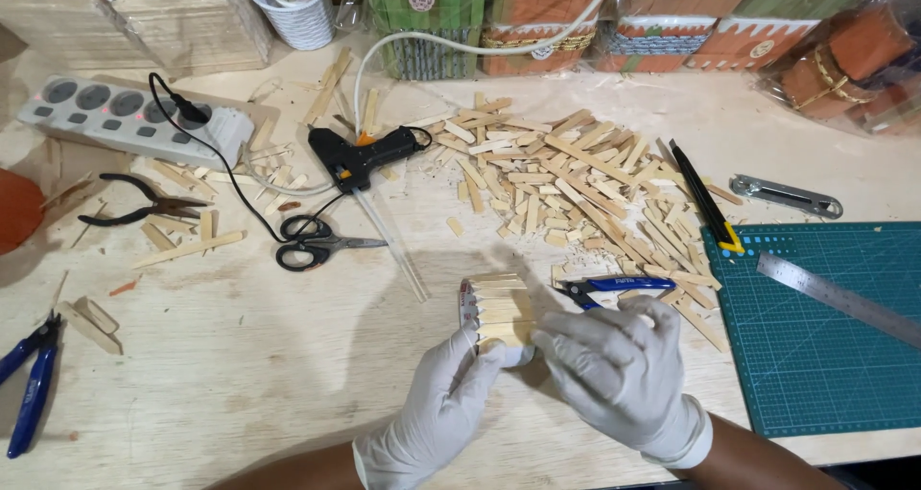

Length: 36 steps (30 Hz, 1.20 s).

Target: Cutting wooden sticks and gluing them onto a circular base to assemble a craft item.

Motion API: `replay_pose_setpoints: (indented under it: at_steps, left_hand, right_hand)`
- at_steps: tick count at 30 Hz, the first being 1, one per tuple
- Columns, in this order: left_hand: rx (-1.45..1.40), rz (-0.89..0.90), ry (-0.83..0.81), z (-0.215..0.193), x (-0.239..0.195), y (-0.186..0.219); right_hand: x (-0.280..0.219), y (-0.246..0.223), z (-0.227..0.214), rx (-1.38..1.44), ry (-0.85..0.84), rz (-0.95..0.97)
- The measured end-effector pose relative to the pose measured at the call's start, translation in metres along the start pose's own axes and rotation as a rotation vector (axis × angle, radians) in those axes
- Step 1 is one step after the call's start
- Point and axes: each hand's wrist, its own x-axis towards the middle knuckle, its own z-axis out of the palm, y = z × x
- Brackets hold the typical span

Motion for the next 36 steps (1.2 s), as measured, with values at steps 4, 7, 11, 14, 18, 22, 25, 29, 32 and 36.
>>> replay_pose_setpoints:
  at_steps: [4, 7, 11, 14, 18, 22, 25, 29, 32, 36]
  left_hand:
    - [-0.053, -0.106, 0.064, 0.001, -0.005, -0.015]
    - [-0.006, -0.041, 0.082, 0.0, -0.002, -0.012]
    - [-0.019, -0.043, 0.051, 0.0, -0.001, -0.01]
    - [-0.039, -0.069, 0.048, 0.001, -0.002, -0.009]
    - [0.002, -0.208, -0.011, -0.002, -0.003, -0.005]
    - [-0.011, -0.006, -0.029, 0.001, -0.004, -0.01]
    - [-0.031, -0.043, -0.035, 0.001, -0.005, -0.013]
    - [-0.028, -0.058, -0.044, 0.002, -0.004, -0.012]
    - [-0.04, -0.052, -0.056, 0.001, -0.003, -0.007]
    - [-0.053, -0.115, -0.059, 0.001, -0.002, -0.005]
  right_hand:
    - [0.007, 0.004, 0.001, 0.293, 0.034, 0.231]
    - [0.002, 0.007, 0.004, 0.57, -0.107, 0.514]
    - [-0.013, 0.008, 0.017, 1.089, -0.228, 0.927]
    - [-0.02, 0.007, 0.024, 1.28, -0.246, 1.119]
    - [-0.025, 0.009, 0.031, 1.361, -0.237, 1.174]
    - [0.001, 0.001, 0.02, 1.524, -0.236, 1.12]
    - [0.005, -0.001, 0.018, 1.523, -0.238, 1.07]
    - [0.002, -0.002, 0.019, 1.49, -0.221, 1.081]
    - [0.0, -0.003, 0.02, 1.46, -0.205, 1.049]
    - [0.003, -0.005, 0.02, 1.485, -0.168, 0.97]
